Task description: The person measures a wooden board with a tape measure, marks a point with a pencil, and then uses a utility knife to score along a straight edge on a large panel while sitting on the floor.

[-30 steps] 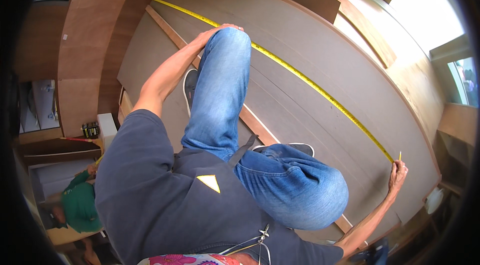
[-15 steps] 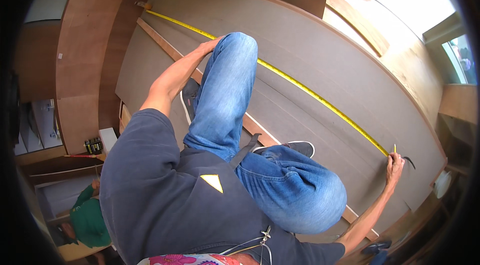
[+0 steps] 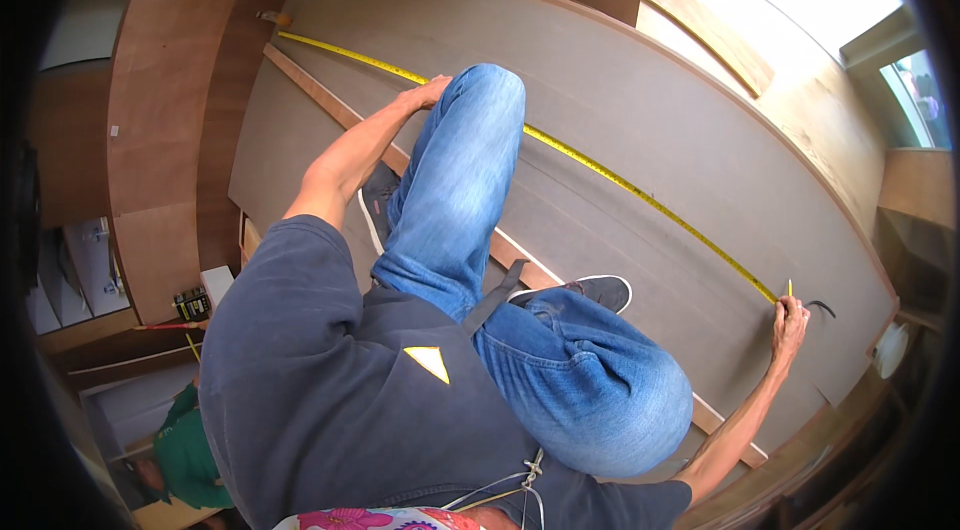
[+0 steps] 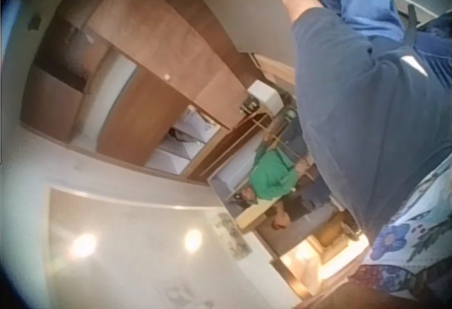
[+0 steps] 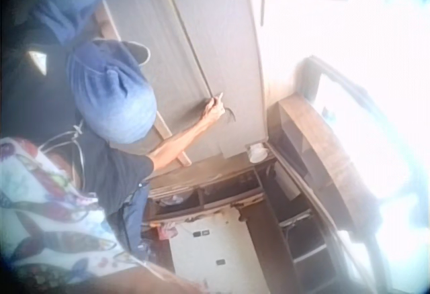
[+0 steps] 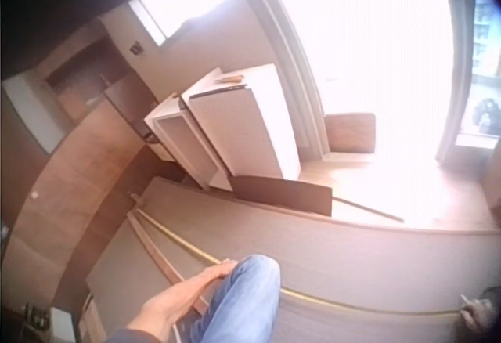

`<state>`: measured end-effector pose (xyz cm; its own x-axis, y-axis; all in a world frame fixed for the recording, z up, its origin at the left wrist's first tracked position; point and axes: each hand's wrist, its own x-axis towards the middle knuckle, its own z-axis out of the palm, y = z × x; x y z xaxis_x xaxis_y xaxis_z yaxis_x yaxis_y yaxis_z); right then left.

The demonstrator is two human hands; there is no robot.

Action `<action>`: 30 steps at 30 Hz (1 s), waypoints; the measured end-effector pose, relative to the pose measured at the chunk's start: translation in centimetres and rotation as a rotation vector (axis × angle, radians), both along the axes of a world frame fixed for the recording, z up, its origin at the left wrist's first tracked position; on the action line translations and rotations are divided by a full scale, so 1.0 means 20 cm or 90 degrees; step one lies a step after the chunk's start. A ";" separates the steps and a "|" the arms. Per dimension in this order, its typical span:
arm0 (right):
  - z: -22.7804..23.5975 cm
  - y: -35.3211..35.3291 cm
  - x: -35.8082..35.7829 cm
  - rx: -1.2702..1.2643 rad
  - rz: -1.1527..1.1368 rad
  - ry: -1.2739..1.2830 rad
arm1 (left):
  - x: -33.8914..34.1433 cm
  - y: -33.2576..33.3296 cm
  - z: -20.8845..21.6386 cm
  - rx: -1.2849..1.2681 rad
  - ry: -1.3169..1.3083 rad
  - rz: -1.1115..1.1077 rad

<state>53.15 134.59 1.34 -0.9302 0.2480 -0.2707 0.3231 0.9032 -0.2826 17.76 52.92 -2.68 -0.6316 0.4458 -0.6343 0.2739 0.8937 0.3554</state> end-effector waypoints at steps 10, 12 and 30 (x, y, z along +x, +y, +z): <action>-0.01 -0.04 0.03 0.005 -0.049 -0.042 | -0.03 0.05 0.06 0.017 0.065 -0.005; 0.10 -0.07 0.01 0.073 -0.070 -0.070 | 0.00 0.18 0.08 0.015 0.005 0.173; -0.12 -0.17 0.16 0.129 -0.128 0.130 | 0.21 1.88 0.37 0.311 0.154 -0.351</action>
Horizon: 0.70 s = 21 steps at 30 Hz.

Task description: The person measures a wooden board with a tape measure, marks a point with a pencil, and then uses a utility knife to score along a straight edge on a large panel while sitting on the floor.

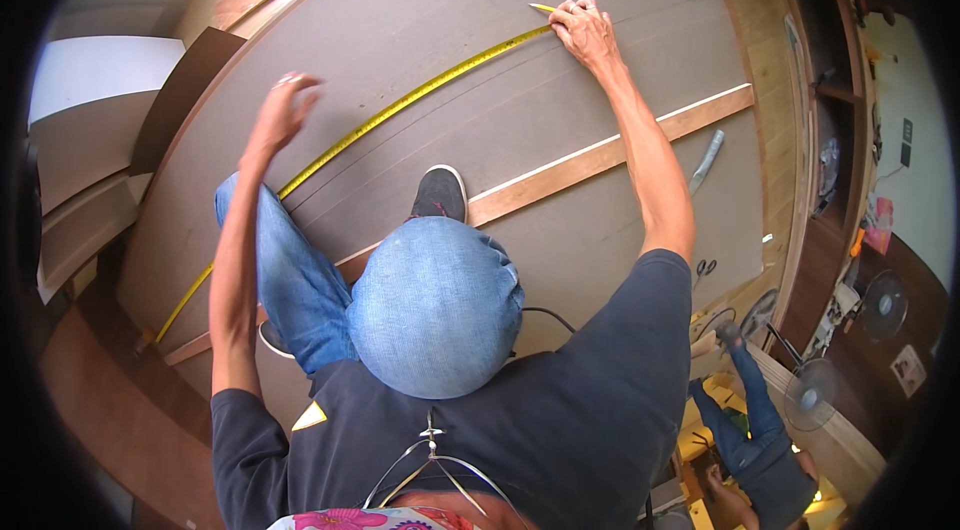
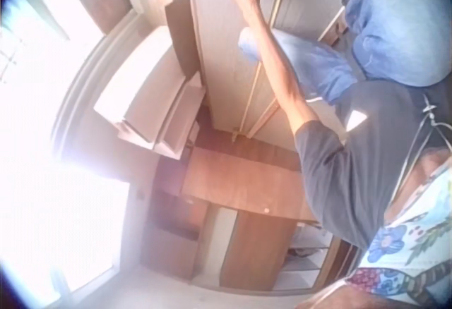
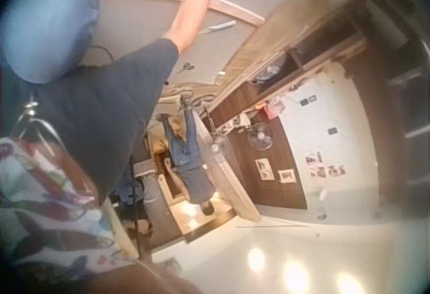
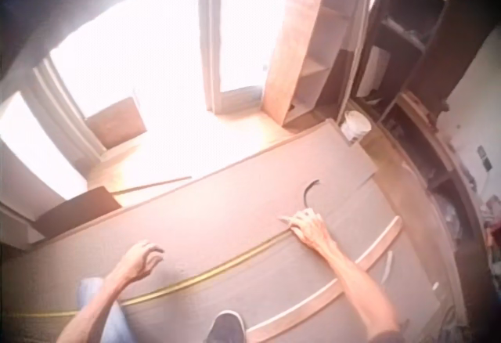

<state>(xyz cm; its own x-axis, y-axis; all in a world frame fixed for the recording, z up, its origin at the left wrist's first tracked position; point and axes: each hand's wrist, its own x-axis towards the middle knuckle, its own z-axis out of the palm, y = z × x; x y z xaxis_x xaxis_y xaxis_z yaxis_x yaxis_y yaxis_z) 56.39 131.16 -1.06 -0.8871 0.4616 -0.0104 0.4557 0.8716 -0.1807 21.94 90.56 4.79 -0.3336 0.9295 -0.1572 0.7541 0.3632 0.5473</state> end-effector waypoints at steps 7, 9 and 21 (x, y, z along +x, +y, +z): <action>-0.02 -0.05 0.03 0.041 -0.004 0.096 | 0.67 0.82 -0.24 0.053 -0.079 -0.082; -0.03 -0.05 0.04 0.042 -0.005 0.110 | 0.76 0.93 -0.27 0.045 -0.067 -0.062; 0.04 -0.01 0.08 0.024 0.012 0.084 | 0.80 1.04 -0.39 0.036 -0.051 -0.046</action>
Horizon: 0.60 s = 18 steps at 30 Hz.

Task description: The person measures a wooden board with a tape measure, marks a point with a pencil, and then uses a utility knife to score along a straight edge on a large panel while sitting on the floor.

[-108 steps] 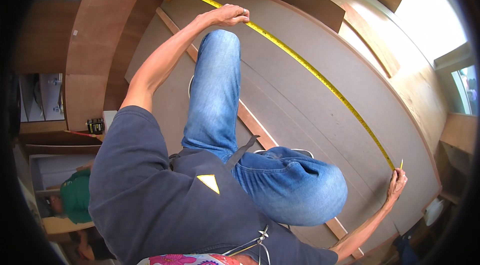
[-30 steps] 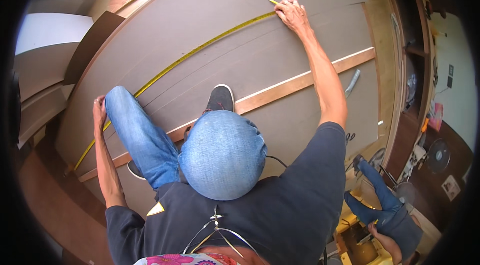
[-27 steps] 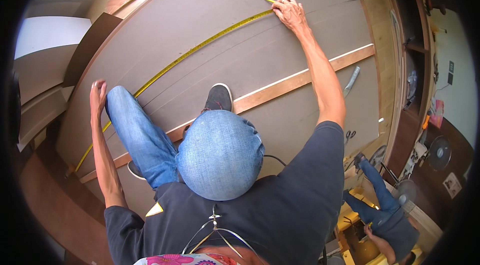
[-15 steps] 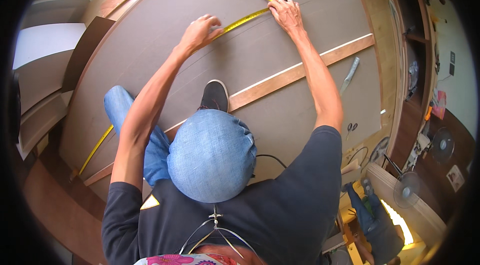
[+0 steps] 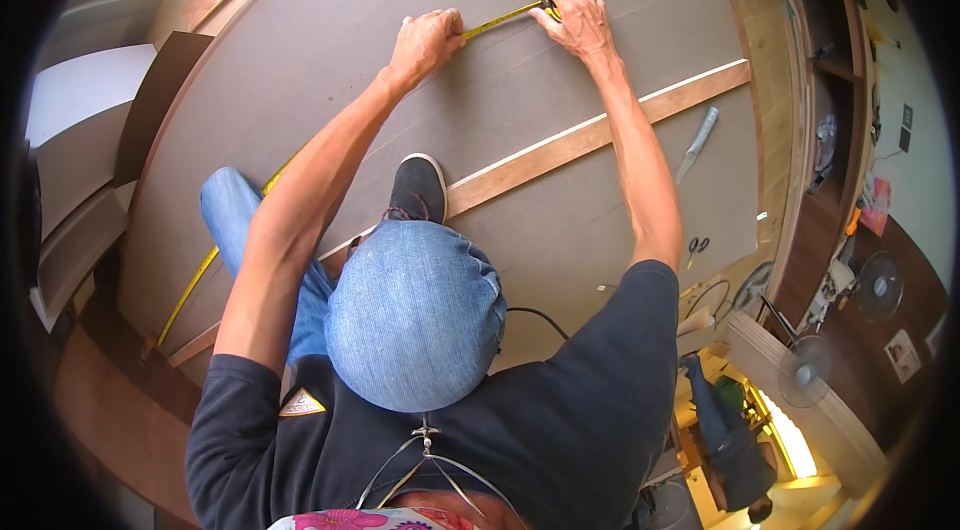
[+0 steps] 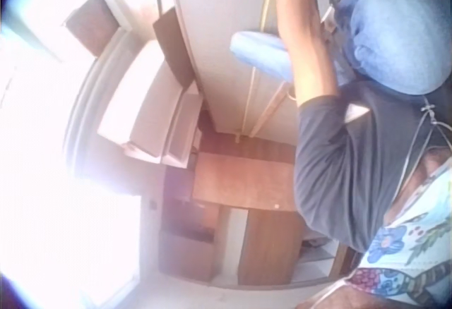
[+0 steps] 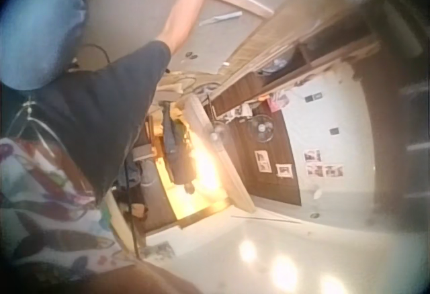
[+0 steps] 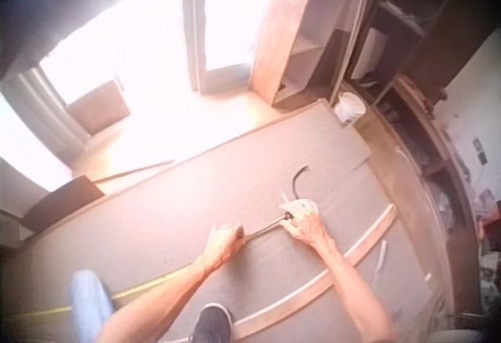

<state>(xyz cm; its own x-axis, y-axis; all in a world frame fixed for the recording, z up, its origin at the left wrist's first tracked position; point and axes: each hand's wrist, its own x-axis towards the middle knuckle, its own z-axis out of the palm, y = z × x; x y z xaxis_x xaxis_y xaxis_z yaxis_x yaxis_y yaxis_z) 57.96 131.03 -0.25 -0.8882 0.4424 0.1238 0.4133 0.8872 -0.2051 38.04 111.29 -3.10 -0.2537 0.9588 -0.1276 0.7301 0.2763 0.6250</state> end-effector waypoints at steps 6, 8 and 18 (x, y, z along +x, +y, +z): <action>0.08 0.03 0.01 -0.107 -0.095 0.079 | -0.08 0.02 0.02 -0.042 -0.120 -0.038; 0.11 0.04 0.01 -0.136 -0.143 0.090 | -0.07 0.02 0.02 -0.023 -0.095 -0.030; 0.15 -0.12 -0.05 -0.558 -0.122 0.118 | -0.05 0.02 -0.02 0.004 -0.057 -0.011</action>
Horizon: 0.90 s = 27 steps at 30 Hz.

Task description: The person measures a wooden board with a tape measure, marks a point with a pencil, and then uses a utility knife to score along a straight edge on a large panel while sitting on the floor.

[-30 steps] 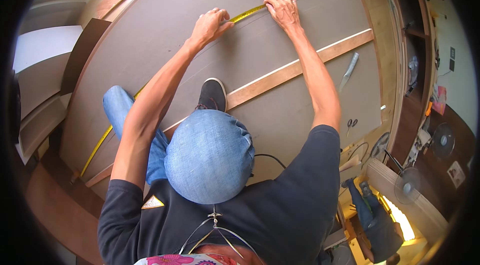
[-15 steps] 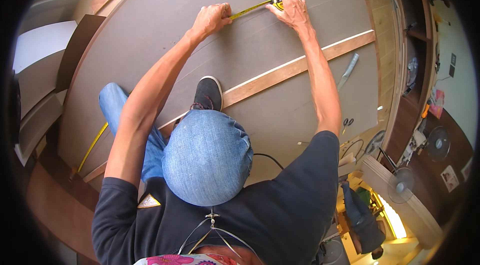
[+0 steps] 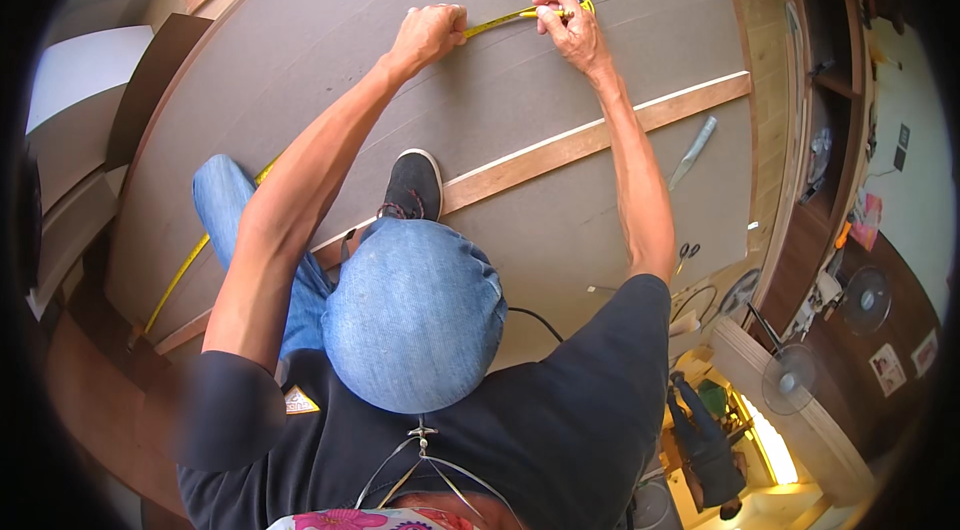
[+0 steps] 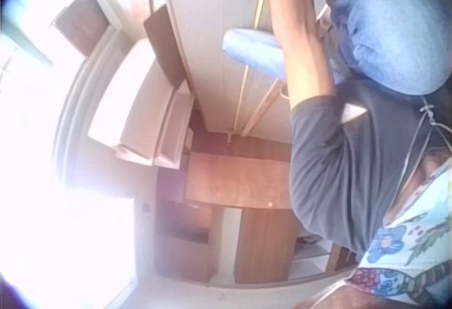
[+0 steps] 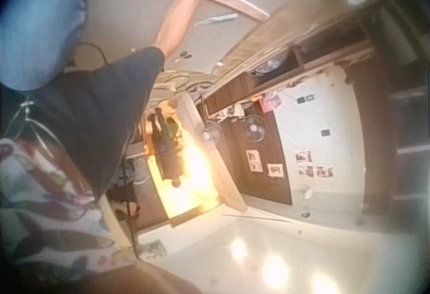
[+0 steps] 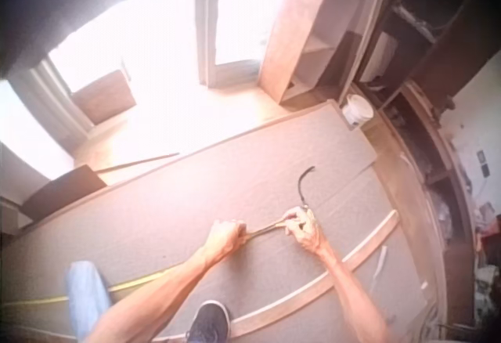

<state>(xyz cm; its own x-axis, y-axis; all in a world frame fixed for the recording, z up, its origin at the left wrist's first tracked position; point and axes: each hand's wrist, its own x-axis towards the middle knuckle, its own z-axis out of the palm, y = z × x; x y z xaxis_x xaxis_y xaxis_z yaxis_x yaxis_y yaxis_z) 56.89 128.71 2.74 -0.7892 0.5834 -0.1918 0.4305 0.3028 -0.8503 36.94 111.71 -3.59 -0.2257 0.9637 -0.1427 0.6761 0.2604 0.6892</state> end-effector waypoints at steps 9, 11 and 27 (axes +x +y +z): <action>-0.13 -0.02 -0.03 0.050 0.093 -0.070 | -0.01 0.01 -0.01 -0.031 -0.025 0.001; -0.13 -0.03 -0.03 0.080 0.109 -0.068 | -0.01 0.01 -0.02 -0.038 -0.017 0.002; -0.15 -0.07 -0.03 0.136 0.118 -0.042 | -0.01 0.01 0.01 -0.052 -0.001 0.008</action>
<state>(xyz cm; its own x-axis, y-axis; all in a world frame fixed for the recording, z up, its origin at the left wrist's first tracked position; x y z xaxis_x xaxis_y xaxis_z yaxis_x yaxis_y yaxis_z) 56.31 127.41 -0.36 -0.8757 0.4636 -0.1346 0.4035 0.5499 -0.7313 36.80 111.82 -3.37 -0.2381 0.9459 -0.2206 0.6709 0.3244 0.6668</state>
